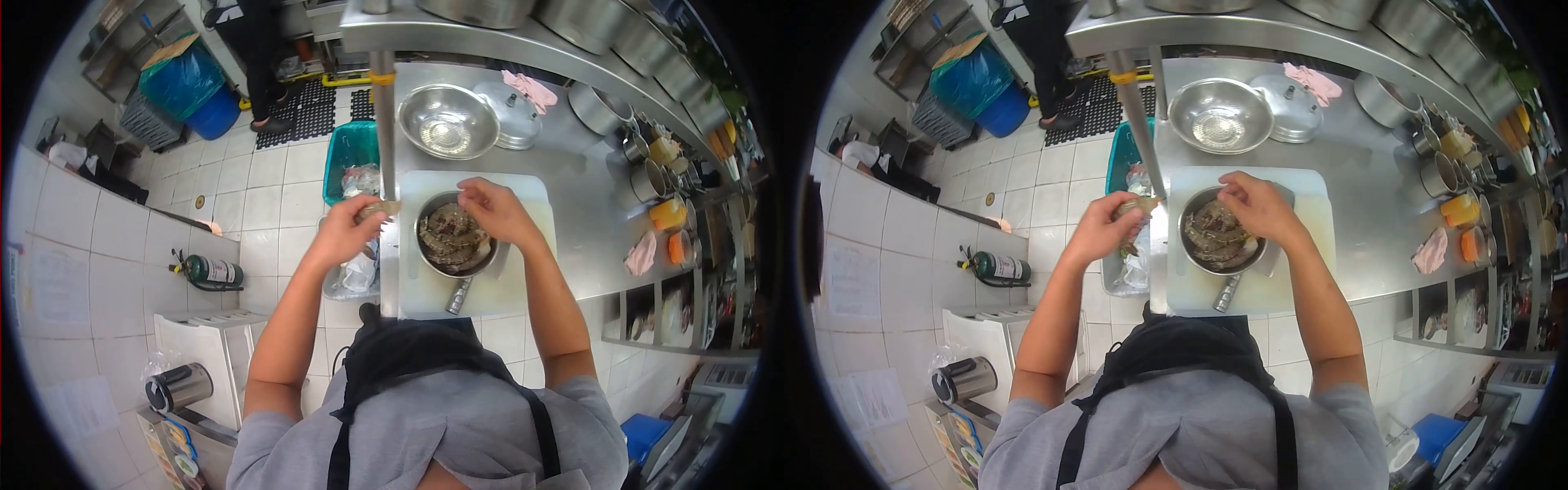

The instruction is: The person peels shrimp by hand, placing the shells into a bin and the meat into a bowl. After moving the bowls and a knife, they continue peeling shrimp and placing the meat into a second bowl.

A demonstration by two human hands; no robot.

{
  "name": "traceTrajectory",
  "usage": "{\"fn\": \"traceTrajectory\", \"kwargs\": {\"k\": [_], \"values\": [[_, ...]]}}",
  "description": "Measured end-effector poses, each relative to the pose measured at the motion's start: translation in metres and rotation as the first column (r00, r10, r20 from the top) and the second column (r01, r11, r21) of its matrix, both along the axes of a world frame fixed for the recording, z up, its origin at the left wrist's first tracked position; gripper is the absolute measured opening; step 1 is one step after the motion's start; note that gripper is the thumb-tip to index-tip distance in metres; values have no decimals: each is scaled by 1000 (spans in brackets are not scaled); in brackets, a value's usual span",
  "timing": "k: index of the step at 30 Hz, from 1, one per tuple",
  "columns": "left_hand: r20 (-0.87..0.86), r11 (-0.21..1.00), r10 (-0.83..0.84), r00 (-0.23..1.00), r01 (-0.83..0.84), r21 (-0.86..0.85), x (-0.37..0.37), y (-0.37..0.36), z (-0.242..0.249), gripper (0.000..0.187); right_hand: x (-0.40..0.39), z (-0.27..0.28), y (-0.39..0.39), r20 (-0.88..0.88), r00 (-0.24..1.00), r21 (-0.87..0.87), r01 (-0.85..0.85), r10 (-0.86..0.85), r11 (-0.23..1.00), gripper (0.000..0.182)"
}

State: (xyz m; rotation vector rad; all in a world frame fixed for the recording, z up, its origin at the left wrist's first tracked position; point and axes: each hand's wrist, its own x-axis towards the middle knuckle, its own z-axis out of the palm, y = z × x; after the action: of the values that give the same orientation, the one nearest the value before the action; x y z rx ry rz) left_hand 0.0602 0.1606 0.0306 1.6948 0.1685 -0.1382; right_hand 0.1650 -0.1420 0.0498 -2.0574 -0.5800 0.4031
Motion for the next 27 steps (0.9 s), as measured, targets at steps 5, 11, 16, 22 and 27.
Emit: {"fn": "traceTrajectory", "kwargs": {"k": [5, 11, 16, 22, 27], "values": [[189, 886, -203, 961, 98, 453, 35, -80, 10, 27, -6, -21, -53, 13, 996, -30, 93, -93, 995, 35], [208, 635, -473, 856, 168, 754, 28, -130, -15, 35, -6, -30, -64, 67, 996, -25, 59, -57, 998, 34], [282, 458, -568, 773, 12, 889, -2, -135, -26, 50, 10, -49, -29, 305, 942, -151, -98, 140, 984, 31], [296, 445, -536, 791, -34, 895, -17, -125, -37, 63, 24, -61, 21, 375, 781, -589, -216, 500, 779, 18], [313, 483, -481, 819, -50, 874, -25, -124, -32, 59, 20, -50, 31, 418, 692, -669, -204, 589, 715, 20]]}}
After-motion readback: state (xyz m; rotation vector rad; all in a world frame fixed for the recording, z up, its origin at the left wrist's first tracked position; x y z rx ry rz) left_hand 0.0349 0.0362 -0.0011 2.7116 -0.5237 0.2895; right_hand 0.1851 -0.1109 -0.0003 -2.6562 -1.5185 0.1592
